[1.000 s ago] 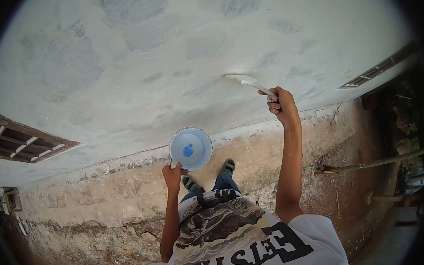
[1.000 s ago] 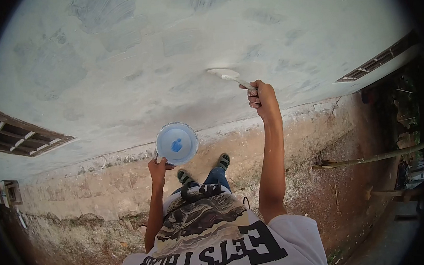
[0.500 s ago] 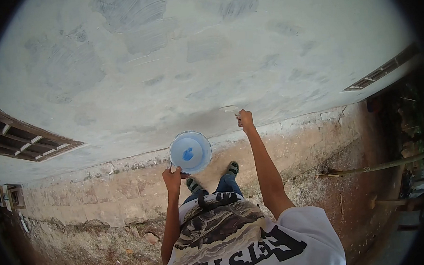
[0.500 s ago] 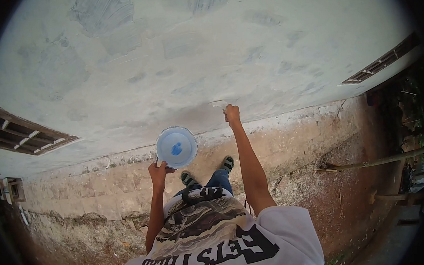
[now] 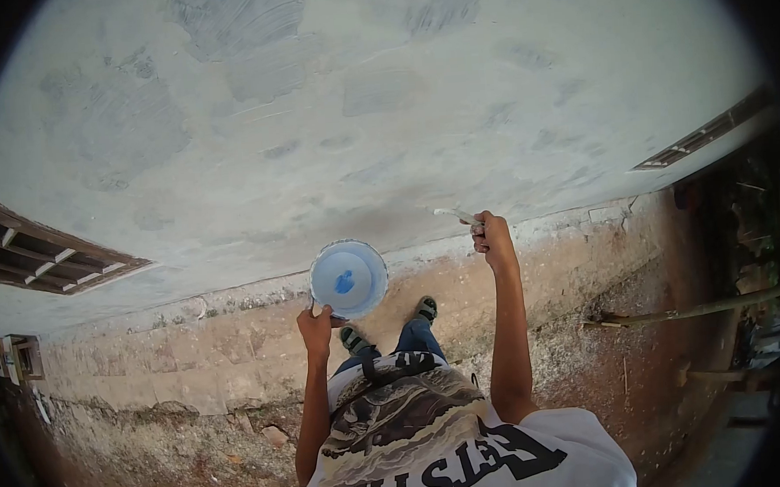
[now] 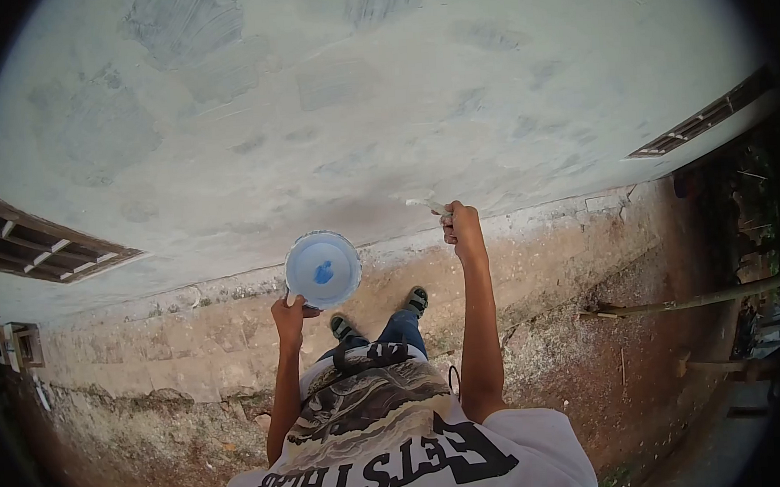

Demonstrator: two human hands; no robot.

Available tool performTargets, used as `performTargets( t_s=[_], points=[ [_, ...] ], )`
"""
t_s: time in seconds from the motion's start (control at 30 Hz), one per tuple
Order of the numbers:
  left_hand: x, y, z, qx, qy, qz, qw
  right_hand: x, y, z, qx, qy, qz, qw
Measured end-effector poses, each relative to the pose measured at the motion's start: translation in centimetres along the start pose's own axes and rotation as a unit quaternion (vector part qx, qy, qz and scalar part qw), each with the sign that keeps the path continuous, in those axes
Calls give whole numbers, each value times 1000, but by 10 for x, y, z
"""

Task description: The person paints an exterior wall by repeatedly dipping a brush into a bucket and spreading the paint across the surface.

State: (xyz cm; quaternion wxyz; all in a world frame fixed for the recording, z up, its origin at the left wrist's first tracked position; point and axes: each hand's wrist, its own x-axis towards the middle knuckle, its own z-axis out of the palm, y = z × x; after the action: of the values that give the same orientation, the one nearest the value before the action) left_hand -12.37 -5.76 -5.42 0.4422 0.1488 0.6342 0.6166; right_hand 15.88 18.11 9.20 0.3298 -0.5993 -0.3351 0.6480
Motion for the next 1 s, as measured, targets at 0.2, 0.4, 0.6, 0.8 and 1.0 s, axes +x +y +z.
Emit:
performTargets(
  t_s=[0.2,0.4,0.6,0.8,1.0],
  points=[
    [3,5,11,45,-17,-2,999,-28,18,24,-49,8,-33,998],
    [-1,27,22,49,-37,15,998,-95,32,34,-229,-58,-158,959],
    [-4,36,24,92,-49,27,994,-91,109,72,-456,-93,-316,827],
    [-11,39,20,149,-73,60,984,-73,155,122,-622,-74,-289,724],
    [-16,37,15,203,-61,93,973,-67,168,140,-584,-141,-294,744]
  ],
)
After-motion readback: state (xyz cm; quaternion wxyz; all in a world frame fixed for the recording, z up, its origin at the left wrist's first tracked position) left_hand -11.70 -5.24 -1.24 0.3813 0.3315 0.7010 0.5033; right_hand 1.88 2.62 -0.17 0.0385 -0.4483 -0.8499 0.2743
